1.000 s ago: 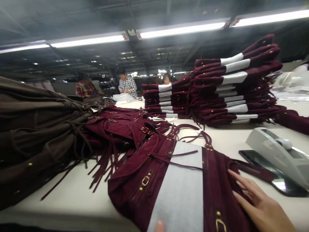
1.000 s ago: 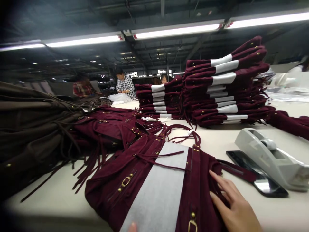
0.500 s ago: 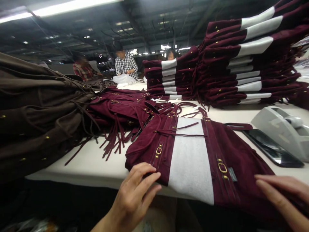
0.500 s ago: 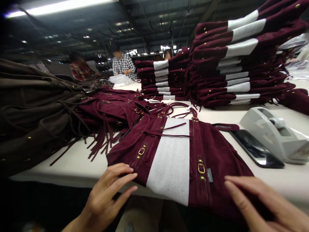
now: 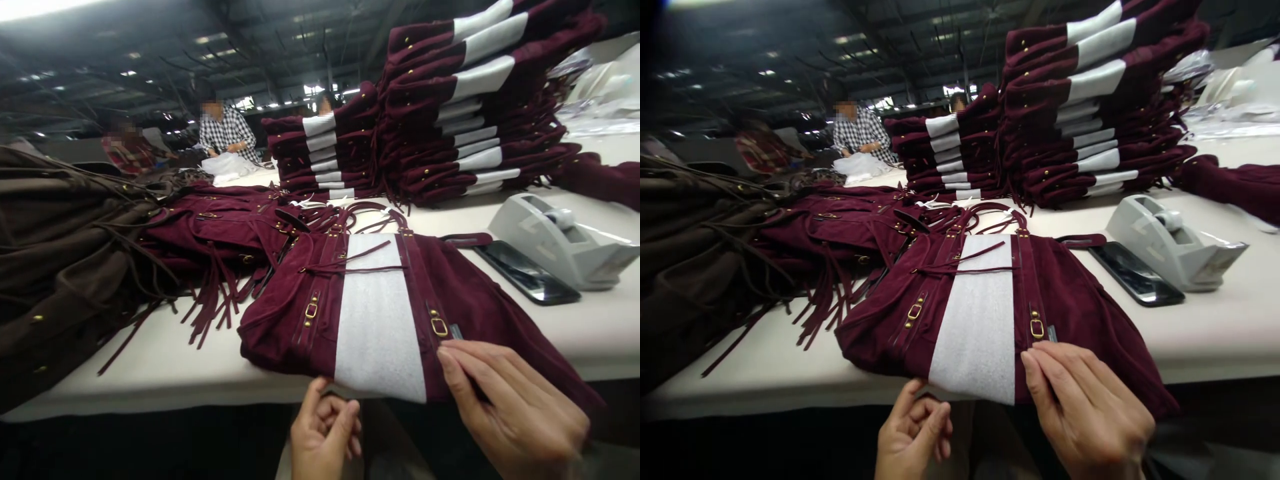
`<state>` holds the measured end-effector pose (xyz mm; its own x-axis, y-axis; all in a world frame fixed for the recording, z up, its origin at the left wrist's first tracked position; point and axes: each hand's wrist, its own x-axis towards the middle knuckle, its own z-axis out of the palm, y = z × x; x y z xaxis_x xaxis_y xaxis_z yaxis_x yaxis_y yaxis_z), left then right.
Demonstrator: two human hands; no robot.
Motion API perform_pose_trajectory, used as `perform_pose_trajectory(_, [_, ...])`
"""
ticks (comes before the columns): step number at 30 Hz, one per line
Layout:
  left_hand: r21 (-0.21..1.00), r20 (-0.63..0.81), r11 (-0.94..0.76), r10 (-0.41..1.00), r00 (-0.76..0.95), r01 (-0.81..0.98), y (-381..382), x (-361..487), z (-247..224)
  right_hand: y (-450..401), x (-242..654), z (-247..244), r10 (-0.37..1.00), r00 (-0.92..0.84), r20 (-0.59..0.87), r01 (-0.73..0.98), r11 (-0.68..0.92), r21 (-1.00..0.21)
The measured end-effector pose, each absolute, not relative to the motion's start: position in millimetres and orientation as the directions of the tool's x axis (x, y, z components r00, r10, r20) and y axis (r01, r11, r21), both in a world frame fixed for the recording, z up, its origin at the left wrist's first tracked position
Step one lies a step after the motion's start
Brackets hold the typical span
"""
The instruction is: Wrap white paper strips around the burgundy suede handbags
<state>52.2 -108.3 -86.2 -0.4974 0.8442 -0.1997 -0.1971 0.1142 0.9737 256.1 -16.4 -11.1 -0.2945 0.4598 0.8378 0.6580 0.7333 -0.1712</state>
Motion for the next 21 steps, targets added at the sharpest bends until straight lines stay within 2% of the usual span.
perform_pose_trajectory(2, [0.961, -0.247, 0.152, 0.845, -0.474, -0.23, -101, 52, -77, -16, 256, -19, 0.428, -0.305, 0.851, 0.681, 0.722, -0.119])
perform_pose_trajectory(6, [0.969, -0.235, 0.172, 0.856, -0.461, -0.175, -93, 42, -65, -19, 265, -37, 0.397, -0.305, 0.866, 0.71, 0.701, -0.071])
perform_pose_trajectory(11, [0.979, -0.202, 0.149, 0.816, -0.542, -0.14, -96, 38, -58, -19, 279, -47, 0.335, -0.322, 0.885, 0.739, 0.674, 0.013])
perform_pose_trajectory(16, [0.991, -0.134, 0.096, 0.77, -0.623, -0.094, -91, 36, -47, -16, 283, -43, 0.34, -0.285, 0.896, 0.736, 0.677, -0.023])
perform_pose_trajectory(21, [0.975, -0.185, 0.222, 0.82, -0.542, 0.003, -91, 30, -53, -14, 282, -41, 0.339, -0.277, 0.899, 0.756, 0.654, -0.013])
